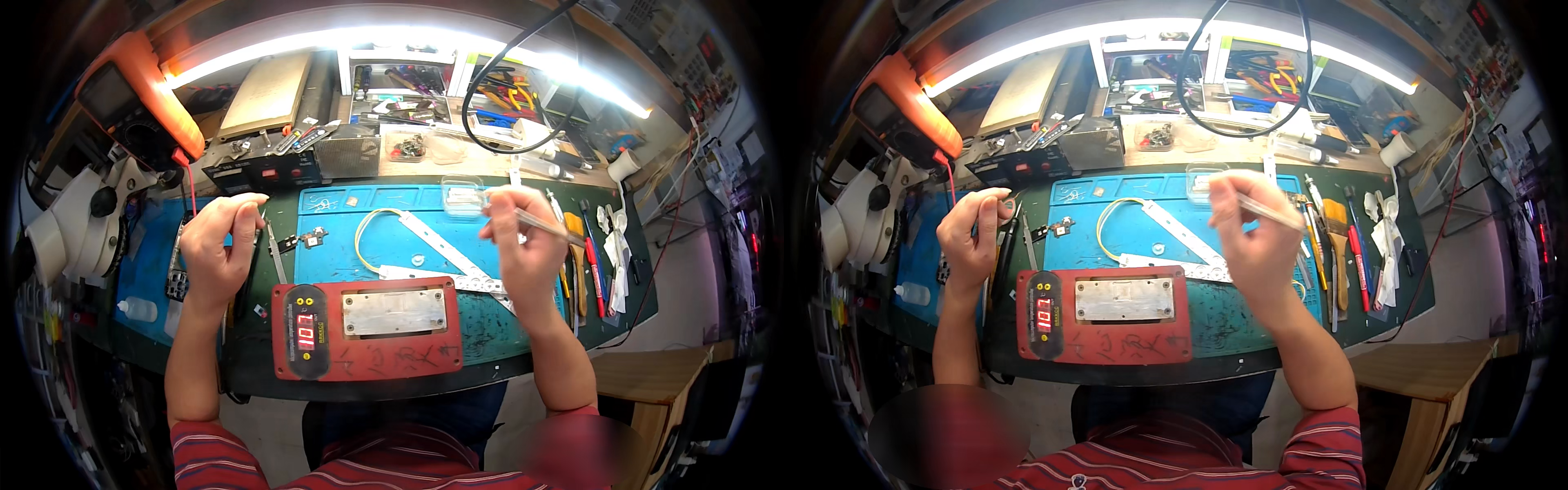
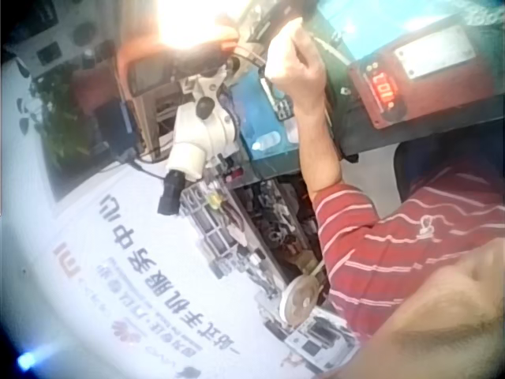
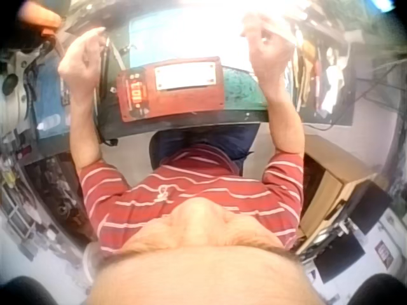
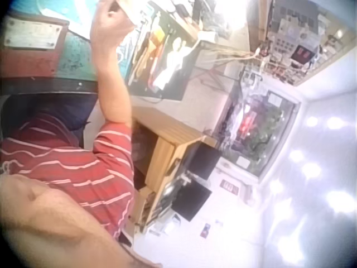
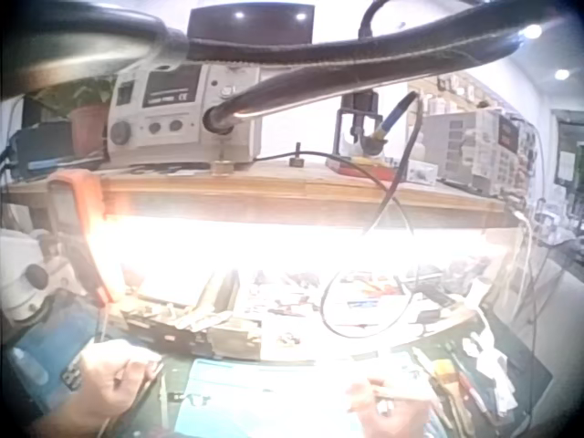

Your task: The person handles LED strip segments on a workbench, using a soldering iron and tweezers to work on the contacts. The person repeatedly picks up, positions, and adjusts the strips while monitoring a digital temperature display.

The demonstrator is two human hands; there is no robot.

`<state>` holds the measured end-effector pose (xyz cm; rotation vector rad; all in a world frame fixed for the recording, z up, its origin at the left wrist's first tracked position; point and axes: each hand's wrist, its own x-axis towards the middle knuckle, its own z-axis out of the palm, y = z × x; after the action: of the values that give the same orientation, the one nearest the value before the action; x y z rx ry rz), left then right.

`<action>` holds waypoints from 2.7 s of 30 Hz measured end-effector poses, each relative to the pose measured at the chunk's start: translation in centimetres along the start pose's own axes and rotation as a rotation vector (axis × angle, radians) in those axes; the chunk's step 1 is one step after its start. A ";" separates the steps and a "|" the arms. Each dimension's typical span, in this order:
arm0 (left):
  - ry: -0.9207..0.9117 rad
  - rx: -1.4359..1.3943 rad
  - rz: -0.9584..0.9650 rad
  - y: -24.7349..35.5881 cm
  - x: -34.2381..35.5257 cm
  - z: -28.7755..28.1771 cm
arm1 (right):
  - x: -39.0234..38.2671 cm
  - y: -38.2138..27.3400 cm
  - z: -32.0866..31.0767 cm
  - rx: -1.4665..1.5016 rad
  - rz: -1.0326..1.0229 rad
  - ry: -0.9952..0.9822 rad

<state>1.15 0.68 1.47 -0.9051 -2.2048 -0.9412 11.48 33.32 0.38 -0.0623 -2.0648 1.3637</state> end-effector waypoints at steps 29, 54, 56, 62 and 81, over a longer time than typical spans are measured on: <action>0.081 0.010 0.145 -0.5 0.4 -1.1 | 2.5 3.4 9.5 -0.030 0.059 -0.495; 0.080 0.012 0.138 -0.6 0.3 -0.6 | 4.2 2.0 7.0 0.113 0.275 -0.576; 0.079 0.013 0.137 -0.5 0.4 -0.5 | 4.5 2.5 7.2 0.056 0.249 -0.606; 0.084 0.020 0.137 -0.8 0.4 -0.6 | 4.4 2.6 8.6 0.112 0.282 -0.610; 0.064 0.011 0.182 -0.9 0.3 -0.5 | 5.9 3.0 9.1 0.126 0.391 -0.687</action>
<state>0.43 -0.09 1.67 -1.0362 -2.0328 -0.8592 1.00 29.56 -1.43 0.0724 -2.6106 1.9533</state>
